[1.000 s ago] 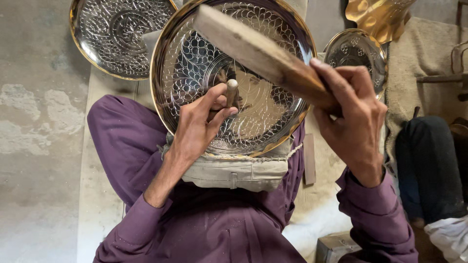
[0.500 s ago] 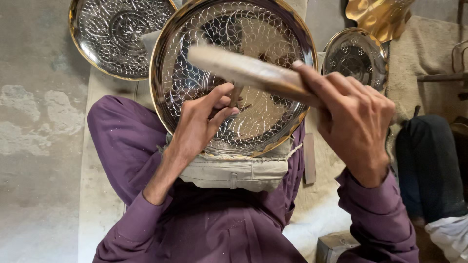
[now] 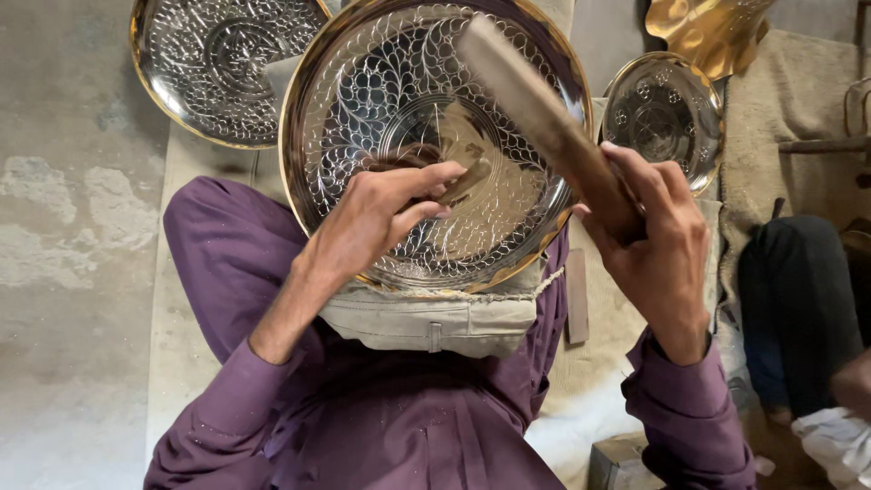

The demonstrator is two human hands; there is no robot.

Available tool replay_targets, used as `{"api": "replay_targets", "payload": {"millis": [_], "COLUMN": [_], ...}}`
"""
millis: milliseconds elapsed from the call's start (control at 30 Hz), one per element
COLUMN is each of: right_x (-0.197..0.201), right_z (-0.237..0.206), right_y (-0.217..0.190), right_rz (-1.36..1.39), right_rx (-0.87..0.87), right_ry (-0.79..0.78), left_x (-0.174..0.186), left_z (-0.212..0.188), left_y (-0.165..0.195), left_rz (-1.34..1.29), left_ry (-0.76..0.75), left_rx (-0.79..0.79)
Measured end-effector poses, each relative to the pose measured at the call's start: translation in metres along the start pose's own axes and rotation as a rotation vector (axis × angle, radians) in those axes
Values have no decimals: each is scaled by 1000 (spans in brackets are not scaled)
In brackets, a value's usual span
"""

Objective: The person sits on the floor with a decorative metal plate resting on a lap cushion, holds a punch against the plate's engraved pattern, and strikes the punch with a wooden mallet to emboss the design, repositioning the punch repeatedly across the plate surface.

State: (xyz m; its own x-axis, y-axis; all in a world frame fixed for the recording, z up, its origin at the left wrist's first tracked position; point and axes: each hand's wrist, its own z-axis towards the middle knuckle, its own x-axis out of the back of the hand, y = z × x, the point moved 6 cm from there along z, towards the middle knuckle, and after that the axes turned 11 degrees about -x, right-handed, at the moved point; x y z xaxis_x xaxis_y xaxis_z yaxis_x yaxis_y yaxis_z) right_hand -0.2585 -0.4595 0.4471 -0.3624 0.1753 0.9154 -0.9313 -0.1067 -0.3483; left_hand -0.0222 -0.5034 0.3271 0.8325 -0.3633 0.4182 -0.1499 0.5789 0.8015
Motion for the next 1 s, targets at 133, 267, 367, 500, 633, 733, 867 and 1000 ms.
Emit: {"api": "replay_targets", "payload": {"millis": [133, 267, 367, 500, 633, 733, 867, 1000], "right_x": [-3, -6, -15, -15, -21, -19, -26, -20], "right_z": [-8, -14, -17, -13, 2, 12, 20, 24], "right_y": [17, 32, 35, 27, 11, -1, -22, -48], "right_rz": [-53, 101, 134, -1, 70, -113, -229, -138], "right_rx": [-29, -4, 8, -15, -16, -20, 5, 162], "right_ry": [1, 34, -43, 44, -97, -78, -166, 10], "left_x": [-4, -5, -9, -6, 1, 3, 5, 1], "left_z": [8, 10, 10, 8, -3, -8, -26, -43], "left_y": [3, 7, 5, 6, 0, 0, -5, -14], "left_rz": [23, 52, 75, 71, 33, 58, 46, 43], "left_ry": [-88, -106, -157, -86, -4, 81, 227, 345], "left_rx": [-28, -81, -60, -47, 122, 111, 89, 104]}}
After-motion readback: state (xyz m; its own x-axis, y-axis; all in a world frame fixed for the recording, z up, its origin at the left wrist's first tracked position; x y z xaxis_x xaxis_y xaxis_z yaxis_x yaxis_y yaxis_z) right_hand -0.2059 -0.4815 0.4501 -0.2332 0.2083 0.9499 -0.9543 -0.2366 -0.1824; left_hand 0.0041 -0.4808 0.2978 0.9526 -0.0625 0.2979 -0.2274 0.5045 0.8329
